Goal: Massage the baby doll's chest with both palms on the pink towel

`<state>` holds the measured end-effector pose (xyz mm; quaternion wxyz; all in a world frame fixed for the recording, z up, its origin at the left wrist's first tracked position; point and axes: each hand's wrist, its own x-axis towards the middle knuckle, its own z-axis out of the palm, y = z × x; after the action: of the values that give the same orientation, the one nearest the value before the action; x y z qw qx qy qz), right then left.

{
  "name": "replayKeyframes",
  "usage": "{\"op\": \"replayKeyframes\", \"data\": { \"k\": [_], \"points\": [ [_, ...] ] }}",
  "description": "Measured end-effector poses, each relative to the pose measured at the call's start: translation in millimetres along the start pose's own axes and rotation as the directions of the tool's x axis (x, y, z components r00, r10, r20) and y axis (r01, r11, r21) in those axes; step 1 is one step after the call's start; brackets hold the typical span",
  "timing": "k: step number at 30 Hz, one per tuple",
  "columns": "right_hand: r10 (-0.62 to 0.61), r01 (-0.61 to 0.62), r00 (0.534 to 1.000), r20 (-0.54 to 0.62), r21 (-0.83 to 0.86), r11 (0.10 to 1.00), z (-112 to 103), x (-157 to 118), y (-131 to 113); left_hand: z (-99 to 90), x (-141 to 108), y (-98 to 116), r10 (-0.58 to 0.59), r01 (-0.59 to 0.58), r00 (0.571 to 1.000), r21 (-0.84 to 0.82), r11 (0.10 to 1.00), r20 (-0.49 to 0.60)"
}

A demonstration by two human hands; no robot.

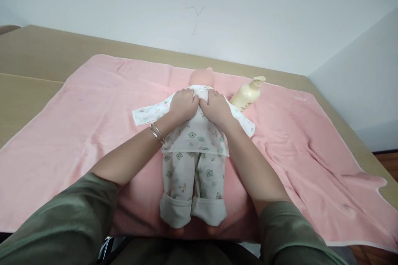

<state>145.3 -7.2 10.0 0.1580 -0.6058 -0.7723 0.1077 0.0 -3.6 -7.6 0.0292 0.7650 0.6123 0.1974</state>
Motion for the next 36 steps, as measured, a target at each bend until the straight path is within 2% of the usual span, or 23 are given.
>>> {"op": "replayKeyframes", "data": {
  "k": [6, 9, 11, 13, 16, 18, 20, 23, 24, 28, 31, 34, 36],
  "points": [
    [-0.055, 0.044, 0.995, 0.080, 0.131, 0.990, -13, 3, 18, -8.5, -20, 18, 0.104, -0.107, 0.994, 0.144, 0.984, 0.026],
    [-0.093, 0.081, 0.988, 0.121, 0.097, 0.992, -17, 5, 21, -5.8, -30, 24, 0.187, -0.189, 0.982, 0.206, 0.960, 0.029],
    [-0.094, 0.091, 0.988, 0.123, 0.026, 0.996, -16, 4, 15, -3.2, -28, 21, 0.203, -0.203, 0.979, 0.187, 0.961, 0.019],
    [-0.044, 0.052, 0.993, 0.106, -0.068, 0.996, -14, -3, 2, -1.6, -20, 13, 0.158, -0.158, 0.987, 0.095, 0.983, 0.009],
    [0.032, -0.015, 0.996, 0.081, -0.202, 0.979, -7, -24, -22, -1.3, -4, -2, 0.036, -0.032, 0.999, -0.109, 0.994, 0.033],
    [0.006, 0.022, 0.994, 0.106, -0.259, 0.966, -4, -38, -34, -1.5, 3, -9, -0.013, 0.022, 0.999, -0.200, 0.979, 0.044],
    [-0.071, 0.115, 0.985, 0.155, -0.299, 0.947, -4, -45, -38, -1.4, 5, -10, -0.028, 0.032, 0.999, -0.205, 0.978, 0.023],
    [-0.172, 0.226, 0.964, 0.203, -0.283, 0.932, -9, -33, -25, -0.5, -4, -1, -0.011, 0.010, 1.000, -0.084, 0.996, -0.011],
    [-0.173, 0.222, 0.964, 0.200, -0.257, 0.941, -10, -25, -18, 0.1, -9, 3, 0.007, -0.008, 1.000, -0.042, 0.999, -0.019],
    [0.017, -0.005, 0.997, 0.072, -0.165, 0.986, -6, 3, 2, 3.5, -31, 19, 0.176, -0.172, 0.984, 0.080, 0.982, -0.039],
    [0.033, -0.029, 0.999, 0.022, -0.160, 0.987, -2, 2, -2, 2.5, -36, 22, 0.280, -0.275, 0.960, 0.129, 0.953, -0.022],
    [0.024, -0.009, 0.998, 0.059, -0.233, 0.972, -4, -16, -18, -4.3, -26, 14, 0.267, -0.268, 0.963, 0.089, 0.959, 0.033],
    [-0.009, 0.031, 0.997, 0.082, -0.278, 0.960, -5, -31, -29, -9.4, -14, 6, 0.169, -0.170, 0.984, 0.010, 0.985, 0.057]
  ]
}}
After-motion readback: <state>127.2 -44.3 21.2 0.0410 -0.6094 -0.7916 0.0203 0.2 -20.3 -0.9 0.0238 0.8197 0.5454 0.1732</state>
